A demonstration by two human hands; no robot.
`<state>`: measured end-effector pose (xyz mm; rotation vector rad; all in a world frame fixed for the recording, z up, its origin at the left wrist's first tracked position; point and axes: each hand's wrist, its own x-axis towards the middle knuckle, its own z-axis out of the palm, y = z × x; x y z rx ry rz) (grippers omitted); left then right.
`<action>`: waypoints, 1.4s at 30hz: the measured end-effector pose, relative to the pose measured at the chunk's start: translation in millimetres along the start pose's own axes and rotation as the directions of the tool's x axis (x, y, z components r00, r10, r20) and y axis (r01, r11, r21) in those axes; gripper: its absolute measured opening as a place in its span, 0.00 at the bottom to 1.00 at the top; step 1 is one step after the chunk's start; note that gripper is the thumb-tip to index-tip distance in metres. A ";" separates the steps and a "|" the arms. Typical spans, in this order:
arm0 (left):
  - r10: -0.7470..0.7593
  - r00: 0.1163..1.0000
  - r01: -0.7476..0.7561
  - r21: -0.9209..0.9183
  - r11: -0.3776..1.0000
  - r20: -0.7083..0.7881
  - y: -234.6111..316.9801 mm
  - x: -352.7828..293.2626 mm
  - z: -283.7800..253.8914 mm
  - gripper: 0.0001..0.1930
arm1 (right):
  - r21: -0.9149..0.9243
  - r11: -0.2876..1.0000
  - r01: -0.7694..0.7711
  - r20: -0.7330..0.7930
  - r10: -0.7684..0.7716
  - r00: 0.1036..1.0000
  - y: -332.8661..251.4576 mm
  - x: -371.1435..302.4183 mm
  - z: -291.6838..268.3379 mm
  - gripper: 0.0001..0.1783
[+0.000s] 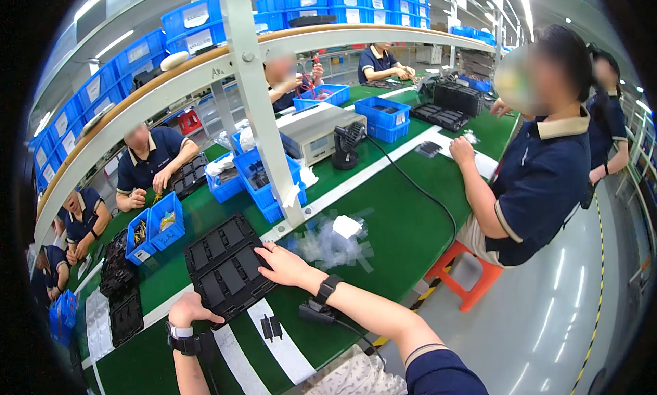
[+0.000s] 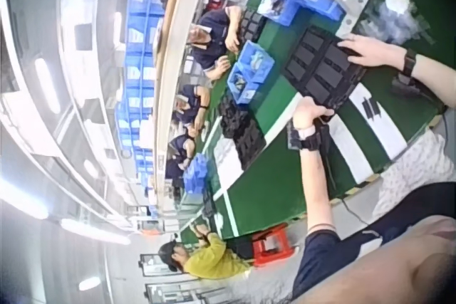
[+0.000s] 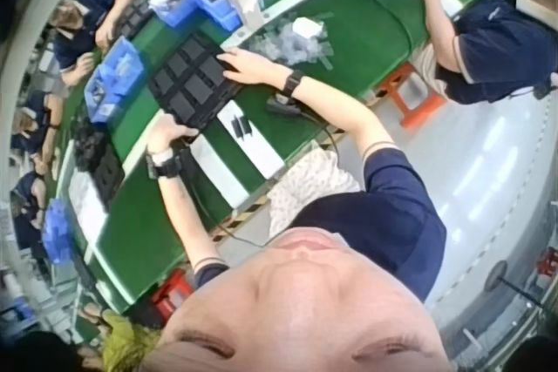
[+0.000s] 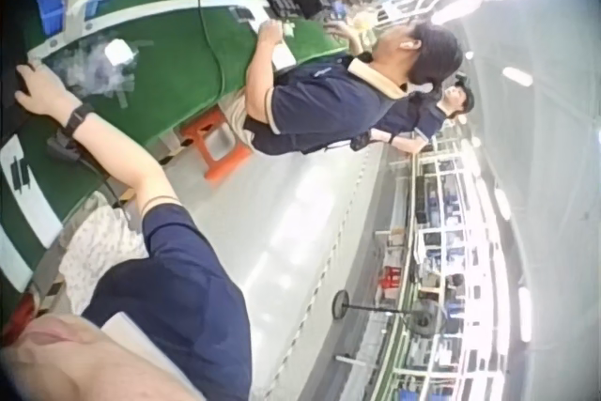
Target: The recorder is assembling small electronic components on a factory production line.
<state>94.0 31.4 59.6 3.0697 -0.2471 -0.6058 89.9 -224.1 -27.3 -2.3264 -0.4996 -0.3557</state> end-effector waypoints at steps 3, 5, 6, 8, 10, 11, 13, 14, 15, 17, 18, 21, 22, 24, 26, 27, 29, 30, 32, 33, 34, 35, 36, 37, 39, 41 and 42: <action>0.017 1.000 -0.017 -0.010 1.000 -0.001 -3.4 4.1 3.1 0.31 | 0.006 1.000 0.006 0.008 -0.006 1.000 1.0 0.4 2.6 0.29; 0.021 0.999 -0.022 -0.020 1.000 -0.035 -3.4 1.3 1.6 0.31 | -0.001 1.000 0.022 -0.005 -0.022 1.000 0.9 0.4 3.7 0.29; 0.029 0.999 -0.031 -0.041 0.999 -0.031 -4.4 2.0 0.8 0.31 | 0.000 1.000 0.016 0.001 -0.016 1.000 0.8 -0.3 3.2 0.29; 0.018 1.000 -0.018 -0.020 1.000 -0.009 -3.4 4.3 1.3 0.33 | 0.007 1.000 0.015 -0.006 -0.015 1.000 -0.3 -0.3 1.3 0.29; 0.043 0.998 -0.044 -0.005 0.999 -0.044 -4.5 6.0 3.7 0.32 | -0.006 1.000 0.013 -0.011 -0.013 1.000 1.4 -0.6 1.8 0.29; 0.043 0.998 -0.043 0.001 0.999 -0.039 -5.1 5.5 4.1 0.32 | -0.022 1.000 0.018 -0.017 -0.018 1.000 0.9 -0.4 2.9 0.29; 0.052 0.996 -0.052 -0.006 0.999 -0.067 -5.3 4.3 4.2 0.32 | -0.006 1.000 0.005 -0.012 -0.005 1.000 0.5 -0.7 3.7 0.28; 0.052 0.996 -0.052 -0.004 0.999 -0.067 -5.8 4.8 4.7 0.32 | -0.016 1.000 0.008 -0.012 -0.009 1.000 1.5 -0.5 3.7 0.28; 0.055 0.996 -0.056 0.001 0.998 -0.072 -7.0 5.4 6.0 0.32 | -0.028 1.000 0.012 -0.012 -0.012 1.000 1.8 -0.2 3.6 0.28; 0.061 0.995 -0.061 0.003 0.998 -0.075 -7.3 6.2 6.4 0.32 | -0.015 1.000 0.018 -0.012 -0.018 1.000 0.2 -0.1 4.1 0.28; 0.059 0.996 -0.059 -0.007 0.998 -0.065 -6.9 5.3 5.1 0.32 | -0.002 1.000 0.024 -0.011 -0.024 1.000 0.1 -0.6 3.9 0.28; 0.066 0.995 -0.067 -0.007 0.998 -0.072 -4.2 2.9 3.4 0.32 | -0.024 1.000 0.021 -0.026 -0.021 0.999 1.7 -1.6 3.1 0.28; 0.069 0.995 -0.070 -0.006 0.998 -0.074 -3.8 4.2 4.2 0.32 | -0.023 1.000 0.017 -0.026 -0.018 1.000 2.0 -1.7 1.9 0.28; 0.077 0.994 -0.077 0.004 0.997 -0.071 -4.7 4.7 3.6 0.32 | -0.028 0.999 -0.015 0.032 0.016 0.999 0.2 -0.9 0.9 0.28; 0.072 0.994 -0.074 -0.023 0.997 -0.079 -5.1 2.8 1.6 0.32 | -0.020 1.000 -0.017 0.034 0.018 0.999 -1.2 0.9 -0.2 0.28; 0.074 0.994 -0.076 -0.019 0.997 -0.079 -6.0 2.7 2.0 0.32 | -0.014 1.000 -0.014 0.041 0.014 0.999 -2.0 1.6 -0.4 0.28; 0.069 0.995 -0.070 -0.009 0.998 -0.074 -7.6 3.0 4.6 0.32 | -0.005 1.000 -0.023 0.049 0.024 0.999 -2.6 0.5 1.2 0.28; 0.067 0.995 -0.069 -0.013 0.998 -0.076 -7.7 3.1 4.1 0.32 | 0.004 1.000 -0.031 0.060 0.030 0.998 -2.0 0.4 1.8 0.28; 0.071 0.994 -0.072 -0.013 0.997 -0.085 -7.3 3.0 3.4 0.32 | -0.010 1.000 0.003 0.006 -0.003 1.000 1.1 1.0 4.3 0.28; 0.070 0.994 -0.072 -0.017 0.997 -0.082 -5.5 3.6 3.8 0.32 | -0.024 0.999 0.033 -0.050 -0.034 0.998 2.6 -0.2 5.3 0.28; 0.068 0.995 -0.068 0.002 0.998 -0.079 -3.0 4.3 3.9 0.32 | -0.023 0.999 0.031 -0.046 -0.033 0.998 4.5 -1.9 5.4 0.28; 0.063 0.995 -0.061 0.027 0.998 -0.077 -3.2 4.6 2.8 0.32 | -0.035 0.999 0.035 -0.049 -0.037 0.998 3.9 -1.3 5.4 0.28; 0.060 0.995 -0.058 0.029 0.998 -0.075 -3.3 4.6 2.1 0.32 | -0.046 0.998 0.039 -0.052 -0.041 0.998 3.4 -0.9 4.7 0.28; 0.058 0.996 -0.057 0.018 0.998 -0.061 -3.2 4.4 1.6 0.32 | -0.041 0.998 0.039 -0.053 -0.041 0.998 2.9 -0.4 3.3 0.28; 0.052 0.998 -0.052 0.013 0.999 -0.046 -6.4 3.8 2.3 0.32 | -0.023 0.999 -0.023 0.051 0.024 0.998 -3.9 1.2 -1.6 0.28; 0.074 0.995 -0.075 -0.005 0.997 -0.069 -8.0 5.6 5.2 0.33 | -0.022 0.999 -0.023 0.056 0.024 0.998 -4.2 0.5 -1.9 0.28; 0.073 0.995 -0.074 -0.005 0.997 -0.070 -7.0 5.4 4.0 0.33 | -0.019 1.000 -0.019 0.049 0.020 0.999 -1.6 0.2 -0.3 0.28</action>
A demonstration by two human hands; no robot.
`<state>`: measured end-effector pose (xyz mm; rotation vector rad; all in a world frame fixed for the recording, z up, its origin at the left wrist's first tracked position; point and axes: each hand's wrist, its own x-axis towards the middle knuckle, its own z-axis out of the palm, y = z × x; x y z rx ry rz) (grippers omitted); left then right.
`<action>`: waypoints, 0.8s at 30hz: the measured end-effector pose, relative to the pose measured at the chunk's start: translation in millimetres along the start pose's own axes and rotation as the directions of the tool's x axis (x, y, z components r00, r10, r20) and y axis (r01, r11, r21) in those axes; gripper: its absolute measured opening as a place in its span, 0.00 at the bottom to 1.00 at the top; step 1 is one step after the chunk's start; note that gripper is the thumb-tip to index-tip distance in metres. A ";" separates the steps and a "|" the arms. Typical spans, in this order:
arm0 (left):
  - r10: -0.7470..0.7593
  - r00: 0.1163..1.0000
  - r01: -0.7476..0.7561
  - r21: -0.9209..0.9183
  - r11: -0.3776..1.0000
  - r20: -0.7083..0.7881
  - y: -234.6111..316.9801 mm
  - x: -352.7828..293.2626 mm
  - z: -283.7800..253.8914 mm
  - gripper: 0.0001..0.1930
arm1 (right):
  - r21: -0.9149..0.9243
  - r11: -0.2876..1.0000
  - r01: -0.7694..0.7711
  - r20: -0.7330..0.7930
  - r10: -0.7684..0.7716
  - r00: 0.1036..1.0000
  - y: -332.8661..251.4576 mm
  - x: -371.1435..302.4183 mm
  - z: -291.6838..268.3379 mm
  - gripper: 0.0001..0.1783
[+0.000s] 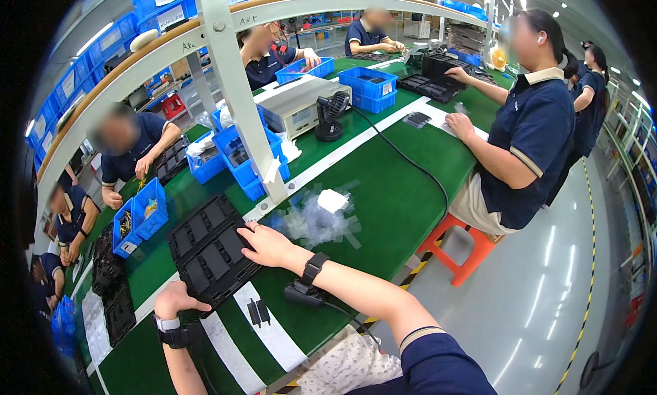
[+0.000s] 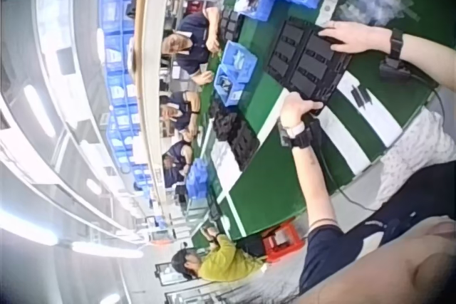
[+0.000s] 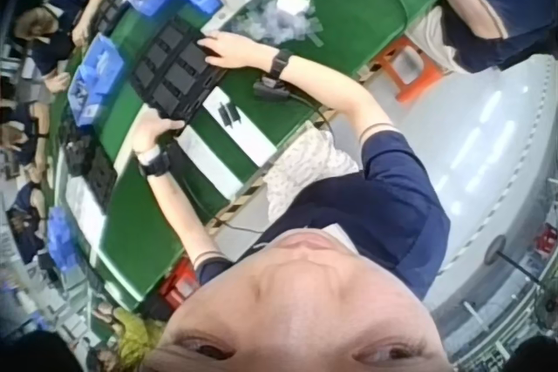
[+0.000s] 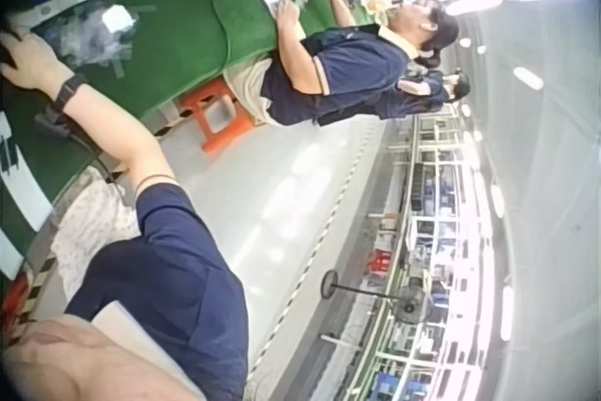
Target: The recorder is assembling small electronic components on a factory production line.
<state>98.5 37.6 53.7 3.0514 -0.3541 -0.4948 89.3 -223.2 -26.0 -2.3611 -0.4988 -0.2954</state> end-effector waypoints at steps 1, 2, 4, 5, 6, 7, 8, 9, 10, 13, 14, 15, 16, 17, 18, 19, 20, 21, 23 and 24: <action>-0.031 0.999 0.031 0.020 0.999 0.041 1.8 0.2 -2.1 0.34 | 0.003 1.000 0.004 -0.007 -0.004 1.000 1.2 0.4 1.4 0.28; -0.064 0.994 0.061 0.038 0.997 0.085 3.8 0.4 -2.2 0.35 | 0.002 1.000 0.004 -0.001 -0.004 1.000 2.2 0.0 1.6 0.28; -0.032 0.998 0.032 0.019 0.999 0.046 4.3 0.1 -0.8 0.34 | -0.006 1.000 0.017 -0.016 -0.017 1.000 4.5 0.2 1.7 0.28; -0.005 1.000 0.005 0.010 1.000 0.000 3.4 -2.0 -1.8 0.33 | -0.001 1.000 0.020 -0.012 -0.020 1.000 2.5 0.5 1.4 0.28; -0.011 1.000 0.011 0.007 1.000 0.005 4.1 -3.2 -3.2 0.33 | -0.003 1.000 0.013 -0.011 -0.013 1.000 0.1 0.1 0.1 0.28; -0.019 1.000 0.019 0.008 1.000 0.007 5.3 -5.1 -4.0 0.33 | -0.003 1.000 0.004 -0.011 -0.004 1.000 -1.0 -0.3 -0.9 0.28; -0.015 1.000 0.015 0.000 1.000 0.012 6.0 -5.6 -4.7 0.33 | -0.008 1.000 0.010 -0.009 -0.010 1.000 -0.1 -0.1 -0.1 0.28; -0.012 1.000 0.012 -0.008 1.000 0.017 6.4 -6.1 -5.3 0.33 | -0.003 1.000 0.009 -0.009 -0.009 1.000 0.8 0.2 0.7 0.28; -0.014 1.000 0.014 -0.004 1.000 0.019 6.2 -5.8 -5.3 0.33 | -0.016 1.000 0.025 -0.041 -0.026 0.999 1.7 0.6 1.3 0.28; 0.001 1.000 -0.002 -0.030 1.000 -0.008 3.1 -4.8 -3.3 0.32 | -0.019 0.998 0.052 -0.073 -0.053 0.996 1.2 0.6 3.9 0.28; -0.004 1.000 0.004 -0.016 1.000 0.002 5.6 -4.0 -2.5 0.32 | -0.027 0.998 0.060 -0.087 -0.062 0.994 2.4 -0.1 3.7 0.28; -0.010 1.000 0.010 -0.001 1.000 0.012 6.6 -2.6 -2.2 0.32 | -0.035 0.997 0.068 -0.101 -0.071 0.992 3.3 -0.4 3.7 0.28; -0.019 0.999 0.019 -0.002 1.000 0.032 5.6 -0.5 -2.5 0.31 | -0.030 0.997 0.074 -0.103 -0.077 0.992 3.9 0.0 3.7 0.28; -0.029 0.999 0.029 -0.006 1.000 0.036 4.9 -1.6 -2.4 0.31 | -0.024 0.997 0.078 -0.093 -0.080 0.992 3.5 -0.3 4.1 0.28; -0.029 0.999 0.029 -0.005 1.000 0.036 4.6 -2.6 -2.9 0.31 | -0.021 0.997 0.076 -0.091 -0.078 0.993 3.4 0.5 4.1 0.28; -0.031 0.999 0.031 -0.004 1.000 0.035 4.8 -3.6 -4.3 0.31 | -0.017 0.997 0.076 -0.089 -0.077 0.993 3.3 1.3 3.8 0.28; -0.031 0.999 0.031 -0.004 1.000 0.036 7.2 -6.4 -7.1 0.31 | -0.013 0.997 0.074 -0.091 -0.075 0.993 1.4 1.4 3.4 0.28; -0.020 0.998 0.022 -0.046 0.999 0.054 9.5 -9.0 -10.9 0.31 | -0.034 0.995 0.091 -0.113 -0.094 0.989 4.2 2.1 6.2 0.28; -0.026 0.998 0.029 -0.056 0.998 0.062 5.3 -6.9 -8.6 0.31 | -0.031 0.995 0.098 -0.118 -0.101 0.988 3.0 2.6 4.6 0.28; -0.013 0.997 0.016 -0.053 0.998 0.073 3.8 -1.7 -5.0 0.32 | -0.038 0.995 0.094 -0.123 -0.098 0.988 4.4 1.5 3.7 0.28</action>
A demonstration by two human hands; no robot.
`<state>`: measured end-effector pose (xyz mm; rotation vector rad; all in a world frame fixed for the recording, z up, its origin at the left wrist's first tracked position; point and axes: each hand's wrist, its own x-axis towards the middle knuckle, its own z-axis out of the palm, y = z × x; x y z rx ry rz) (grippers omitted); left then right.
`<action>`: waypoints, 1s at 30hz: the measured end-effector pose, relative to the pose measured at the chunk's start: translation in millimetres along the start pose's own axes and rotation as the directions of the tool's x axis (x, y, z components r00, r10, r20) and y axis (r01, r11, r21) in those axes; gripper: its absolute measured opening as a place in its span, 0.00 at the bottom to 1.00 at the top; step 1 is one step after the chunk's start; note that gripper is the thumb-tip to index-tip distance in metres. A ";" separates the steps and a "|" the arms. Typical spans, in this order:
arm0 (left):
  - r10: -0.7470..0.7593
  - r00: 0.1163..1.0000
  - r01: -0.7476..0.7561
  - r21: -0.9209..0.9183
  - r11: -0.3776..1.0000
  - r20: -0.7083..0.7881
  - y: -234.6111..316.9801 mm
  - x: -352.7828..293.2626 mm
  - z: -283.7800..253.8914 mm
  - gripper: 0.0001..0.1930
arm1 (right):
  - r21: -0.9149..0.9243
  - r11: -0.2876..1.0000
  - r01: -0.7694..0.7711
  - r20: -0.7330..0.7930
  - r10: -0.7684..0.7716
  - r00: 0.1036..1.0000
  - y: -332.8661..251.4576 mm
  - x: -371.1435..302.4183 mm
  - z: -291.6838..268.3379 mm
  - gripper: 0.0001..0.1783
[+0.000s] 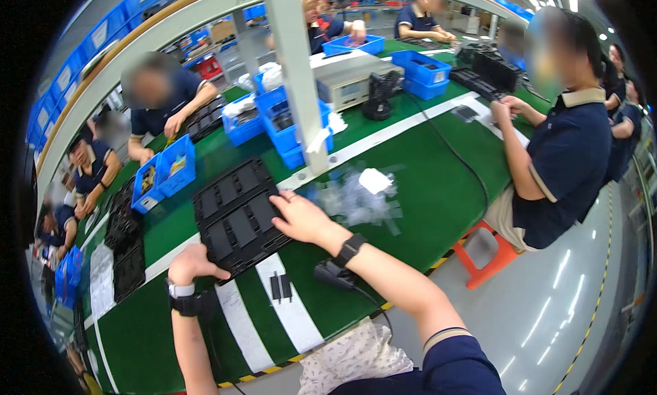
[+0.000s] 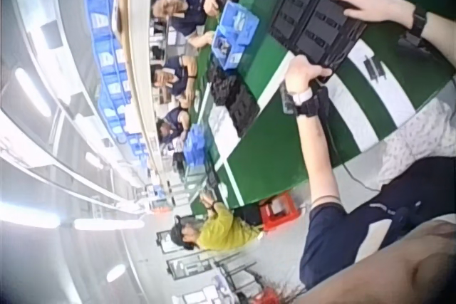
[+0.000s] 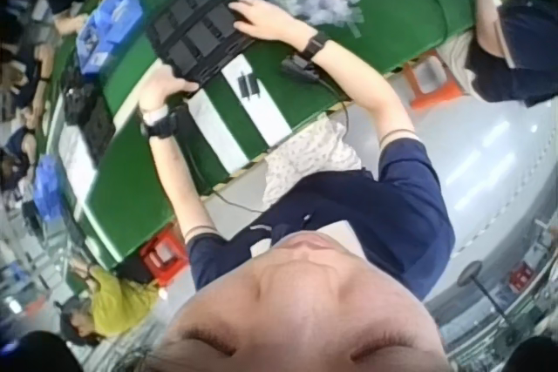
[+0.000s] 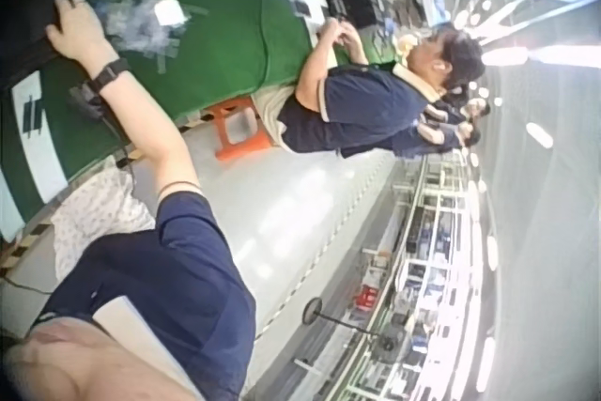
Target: The recorder is assembling small electronic components on a factory production line.
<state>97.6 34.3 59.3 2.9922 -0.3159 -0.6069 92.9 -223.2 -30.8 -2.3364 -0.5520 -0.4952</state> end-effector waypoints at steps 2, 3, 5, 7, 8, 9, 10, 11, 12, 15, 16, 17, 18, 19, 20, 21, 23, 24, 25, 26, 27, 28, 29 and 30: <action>-0.006 1.000 0.006 -0.018 1.000 0.004 2.8 2.3 0.9 0.31 | -0.001 1.000 0.005 0.008 -0.005 1.000 3.2 -0.2 -2.4 0.27; -0.014 1.000 0.013 -0.030 0.999 -0.011 -0.8 0.4 2.0 0.30 | 0.008 1.000 0.021 0.010 -0.021 1.000 1.7 1.2 -1.5 0.27; 0.041 0.995 -0.045 -0.036 0.998 -0.096 -4.8 -1.5 7.9 0.30 | 0.010 1.000 -0.013 0.038 0.012 0.999 -2.0 0.2 -3.4 0.26; -0.005 0.998 0.004 -0.021 1.000 -0.055 0.0 -3.9 5.4 0.28 | 0.023 0.999 -0.045 0.078 0.043 0.996 -5.3 0.4 -6.4 0.27; -0.005 0.999 0.004 -0.021 1.000 -0.049 2.5 -5.0 4.2 0.28 | 0.026 0.998 -0.050 0.080 0.048 0.996 -4.8 -0.8 -7.2 0.27; -0.004 0.999 0.003 -0.021 1.000 -0.043 4.3 -6.0 3.1 0.27 | 0.028 0.998 -0.057 0.083 0.054 0.995 -4.4 -1.1 -7.5 0.27; -0.009 0.998 0.007 -0.035 0.999 -0.058 6.6 -8.8 1.4 0.27 | 0.019 0.998 -0.066 0.091 0.064 0.994 -5.3 -0.1 -8.5 0.27; -0.002 0.998 0.000 -0.031 1.000 -0.061 5.7 -8.2 1.9 0.27 | 0.014 0.997 -0.069 0.091 0.068 0.994 -7.2 -0.4 -9.5 0.27; -0.004 0.998 0.003 -0.028 1.000 -0.062 6.1 -8.2 2.2 0.26 | 0.020 0.997 -0.077 0.098 0.075 0.992 -6.6 -0.4 -8.9 0.27; -0.012 1.000 0.012 -0.005 1.000 -0.010 2.1 -7.8 0.9 0.31 | 0.042 0.995 -0.093 0.117 0.087 0.989 -10.9 0.8 -10.0 0.27; -0.022 1.000 0.022 0.001 1.000 -0.004 3.0 -9.5 0.6 0.31 | 0.035 0.994 -0.101 0.123 0.096 0.988 -12.1 0.7 -9.5 0.27; -0.028 1.000 0.028 0.005 1.000 -0.001 4.8 -9.0 0.3 0.31 | 0.024 0.994 -0.108 0.126 0.105 0.986 -11.1 1.3 -10.3 0.27; -0.032 0.999 0.032 0.005 0.999 0.006 4.5 -7.0 1.5 0.31 | 0.024 0.994 -0.110 0.130 0.106 0.986 -10.4 0.9 -10.5 0.27; -0.038 0.999 0.038 0.004 0.999 0.004 4.1 -7.0 0.9 0.31 | 0.027 0.994 -0.106 0.132 0.101 0.986 -10.0 1.1 -10.0 0.27; -0.028 1.000 0.028 -0.010 1.000 0.004 4.8 -7.7 0.9 0.31 | 0.028 0.994 -0.104 0.131 0.099 0.986 -8.9 0.3 -10.0 0.26; -0.017 1.000 0.018 -0.023 1.000 0.004 4.9 -8.1 1.0 0.31 | 0.029 0.994 -0.102 0.130 0.097 0.987 -8.3 -0.1 -9.8 0.26; -0.021 1.000 0.021 -0.024 0.999 0.002 3.9 -6.9 1.2 0.30 | 0.027 0.995 -0.101 0.133 0.097 0.986 -9.6 0.6 -11.1 0.26; -0.018 1.000 0.018 -0.024 1.000 0.003 3.9 -6.3 1.4 0.30 | 0.021 0.994 -0.105 0.134 0.102 0.986 -10.5 1.1 -12.1 0.27; -0.015 1.000 0.016 -0.024 1.000 0.005 4.3 -5.8 1.8 0.30 | 0.016 0.994 -0.110 0.135 0.107 0.985 -10.4 1.3 -12.3 0.27; -0.016 1.000 0.016 -0.010 1.000 0.009 4.7 -4.8 1.7 0.30 | 0.005 0.994 -0.107 0.127 0.105 0.986 -9.7 1.0 -11.7 0.27; -0.014 1.000 0.014 -0.007 1.000 0.012 5.0 -5.2 1.3 0.30 | 0.007 0.994 -0.111 0.125 0.109 0.986 -9.8 1.2 -11.9 0.27; -0.021 1.000 0.021 -0.015 1.000 0.007 5.4 -6.0 0.5 0.30 | 0.003 0.994 -0.107 0.127 0.106 0.986 -10.3 1.6 -12.7 0.27; -0.032 0.999 0.032 -0.025 0.999 0.002 5.3 -7.0 -0.2 0.30 | 0.000 0.995 -0.099 0.130 0.099 0.987 -10.8 2.3 -12.8 0.27; -0.034 0.999 0.034 -0.023 0.999 0.002 4.8 -7.3 1.0 0.30 | 0.002 0.995 -0.099 0.130 0.098 0.987 -10.9 1.9 -11.9 0.27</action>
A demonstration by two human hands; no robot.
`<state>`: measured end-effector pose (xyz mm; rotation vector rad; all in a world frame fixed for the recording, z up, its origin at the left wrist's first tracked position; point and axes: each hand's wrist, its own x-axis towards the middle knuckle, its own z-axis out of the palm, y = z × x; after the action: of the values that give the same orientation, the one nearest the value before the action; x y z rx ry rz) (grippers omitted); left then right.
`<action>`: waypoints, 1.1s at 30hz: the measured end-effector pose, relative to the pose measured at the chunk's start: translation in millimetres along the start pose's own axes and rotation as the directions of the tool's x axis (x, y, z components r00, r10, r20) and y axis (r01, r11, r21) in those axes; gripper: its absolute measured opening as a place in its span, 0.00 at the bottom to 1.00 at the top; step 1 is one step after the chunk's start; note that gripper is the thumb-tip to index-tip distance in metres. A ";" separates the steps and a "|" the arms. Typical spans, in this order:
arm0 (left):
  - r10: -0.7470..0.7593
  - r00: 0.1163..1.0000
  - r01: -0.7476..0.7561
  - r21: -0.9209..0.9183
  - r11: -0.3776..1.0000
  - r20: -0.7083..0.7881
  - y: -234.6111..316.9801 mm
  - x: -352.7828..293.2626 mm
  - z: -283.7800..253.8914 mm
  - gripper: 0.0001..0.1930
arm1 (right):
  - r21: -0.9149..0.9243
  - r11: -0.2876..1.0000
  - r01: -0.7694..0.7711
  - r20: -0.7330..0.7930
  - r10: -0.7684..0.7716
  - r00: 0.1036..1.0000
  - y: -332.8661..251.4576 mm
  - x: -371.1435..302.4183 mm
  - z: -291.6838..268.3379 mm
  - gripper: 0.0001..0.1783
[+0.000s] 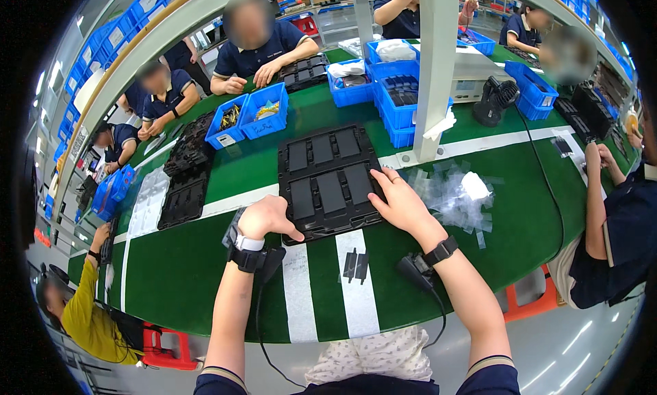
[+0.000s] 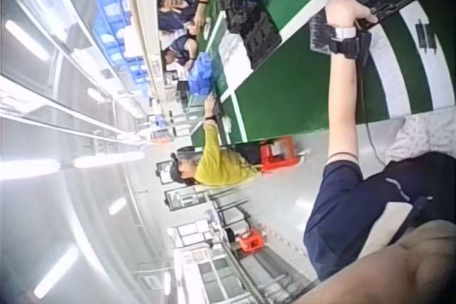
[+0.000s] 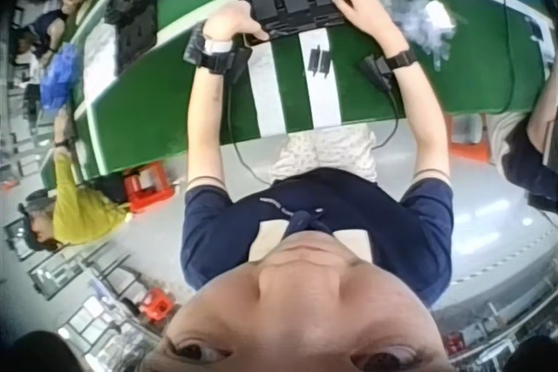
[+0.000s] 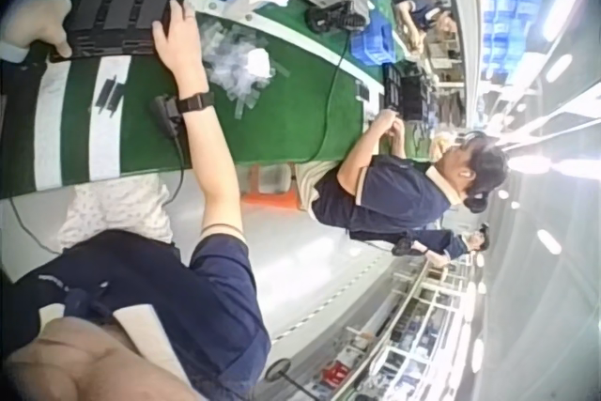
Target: The recorder is assembling small electronic components on a factory production line.
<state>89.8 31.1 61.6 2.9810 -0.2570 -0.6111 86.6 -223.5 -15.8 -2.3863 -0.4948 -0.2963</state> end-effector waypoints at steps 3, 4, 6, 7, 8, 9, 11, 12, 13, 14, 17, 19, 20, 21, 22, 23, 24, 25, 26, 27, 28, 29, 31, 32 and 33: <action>0.025 0.997 -0.027 -0.016 1.000 -0.066 -0.8 0.2 1.3 0.24 | 0.008 1.000 -0.006 0.008 0.006 1.000 1.0 0.1 2.2 0.27; 0.017 1.000 -0.018 -0.009 1.000 -0.019 -1.5 0.4 -0.9 0.28 | 0.010 1.000 0.000 0.001 0.000 1.000 1.1 0.5 3.3 0.27; 0.012 0.999 -0.012 -0.003 1.000 0.030 -1.2 0.4 -1.2 0.31 | 0.010 1.000 0.001 -0.005 -0.001 1.000 1.4 -0.6 2.6 0.26; 0.008 1.000 -0.008 0.001 1.000 0.021 -0.8 0.1 -0.7 0.31 | 0.010 1.000 0.007 -0.009 -0.007 1.000 1.1 -1.1 1.8 0.26; 0.008 1.000 -0.009 0.009 1.000 0.014 -0.6 0.6 -0.4 0.31 | 0.011 1.000 0.008 -0.016 -0.007 1.000 0.8 -2.2 1.6 0.26; 0.016 1.000 -0.016 0.014 1.000 0.016 0.1 0.8 -0.5 0.31 | 0.009 1.000 0.000 -0.021 0.000 1.000 1.3 -2.7 1.0 0.26; 0.034 0.999 -0.033 0.026 0.999 -0.007 1.9 1.8 -0.6 0.31 | -0.001 1.000 0.028 -0.039 -0.028 0.999 4.0 -2.4 -0.2 0.26; 0.062 0.994 -0.061 0.017 0.998 -0.089 0.4 1.0 2.6 0.25 | -0.013 0.999 0.047 -0.057 -0.047 0.997 4.5 -1.8 1.6 0.26; 0.056 0.993 -0.055 0.003 0.998 -0.101 -2.0 -1.7 2.6 0.25 | 0.013 0.998 0.061 -0.063 -0.060 0.996 3.6 -0.5 4.2 0.26; 0.067 0.993 -0.069 -0.016 0.998 -0.094 -2.2 -0.3 2.4 0.26 | 0.005 0.999 0.054 -0.044 -0.054 0.998 6.8 -0.2 5.4 0.26; 0.066 0.995 -0.067 -0.020 0.998 -0.080 -7.2 2.0 2.4 0.27 | 0.022 0.998 0.065 -0.050 -0.064 0.997 6.9 0.3 6.7 0.26; 0.063 0.995 -0.063 0.012 0.998 -0.073 -5.7 5.4 3.4 0.28 | 0.009 0.996 0.092 -0.097 -0.091 0.991 11.5 -0.3 9.1 0.27; 0.058 0.996 -0.056 0.030 0.998 -0.064 -5.3 5.4 2.8 0.28 | 0.004 0.997 0.080 -0.090 -0.079 0.993 10.3 0.1 9.0 0.27; 0.051 0.997 -0.048 0.048 0.998 -0.055 -3.5 4.8 1.5 0.28 | -0.001 0.998 0.068 -0.082 -0.067 0.994 9.7 -0.2 8.7 0.28; 0.041 0.998 -0.039 0.047 0.998 -0.050 -0.3 3.3 -0.8 0.29 | -0.033 0.996 0.084 -0.095 -0.086 0.992 13.8 -0.6 10.6 0.28; 0.025 0.999 -0.023 0.065 0.998 -0.034 -0.7 4.0 -0.1 0.30 | -0.042 0.996 0.080 -0.088 -0.083 0.993 13.4 -1.2 11.8 0.28; 0.006 1.000 -0.005 0.076 0.997 -0.018 2.0 3.9 -1.5 0.29 | -0.043 0.996 0.073 -0.084 -0.077 0.993 13.0 -1.3 11.6 0.28; -0.013 1.000 0.013 0.086 0.996 -0.002 4.9 3.2 -3.1 0.29 | -0.043 0.997 0.068 -0.080 -0.071 0.994 12.5 -1.6 10.1 0.28; -0.010 1.000 0.010 0.089 0.996 0.003 4.9 2.1 -3.4 0.29 | -0.042 0.997 0.062 -0.080 -0.065 0.995 9.7 -1.1 8.9 0.28; -0.022 1.000 0.023 0.089 0.996 -0.006 4.7 1.3 -3.3 0.29 | -0.021 0.999 0.030 -0.042 -0.031 0.999 6.5 -0.5 6.6 0.28; -0.035 0.999 0.036 0.089 0.995 -0.015 4.7 0.6 -2.8 0.29 | -0.001 1.000 -0.003 -0.002 0.003 1.000 5.0 -0.9 6.3 0.28; -0.035 0.999 0.036 0.088 0.995 -0.014 5.8 0.3 -3.6 0.29 | -0.001 1.000 -0.003 -0.001 0.003 1.000 5.6 -0.7 6.7 0.28; -0.048 0.999 0.046 0.102 0.994 0.010 7.6 1.3 -5.2 0.28 | -0.010 1.000 0.004 -0.007 -0.004 1.000 7.2 -0.5 8.1 0.28; -0.049 0.999 0.048 0.099 0.994 0.010 7.7 0.6 -6.1 0.28 | -0.011 1.000 0.006 -0.004 -0.006 1.000 6.2 -0.5 7.0 0.28; -0.051 0.999 0.050 0.107 0.993 0.009 7.5 -0.1 -7.0 0.28 | -0.007 1.000 0.006 -0.008 -0.006 1.000 4.9 -0.2 5.8 0.28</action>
<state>91.4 24.1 68.9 3.0965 -0.2230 -0.6393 88.9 -223.1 -23.0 -2.3901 -0.4975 -0.3104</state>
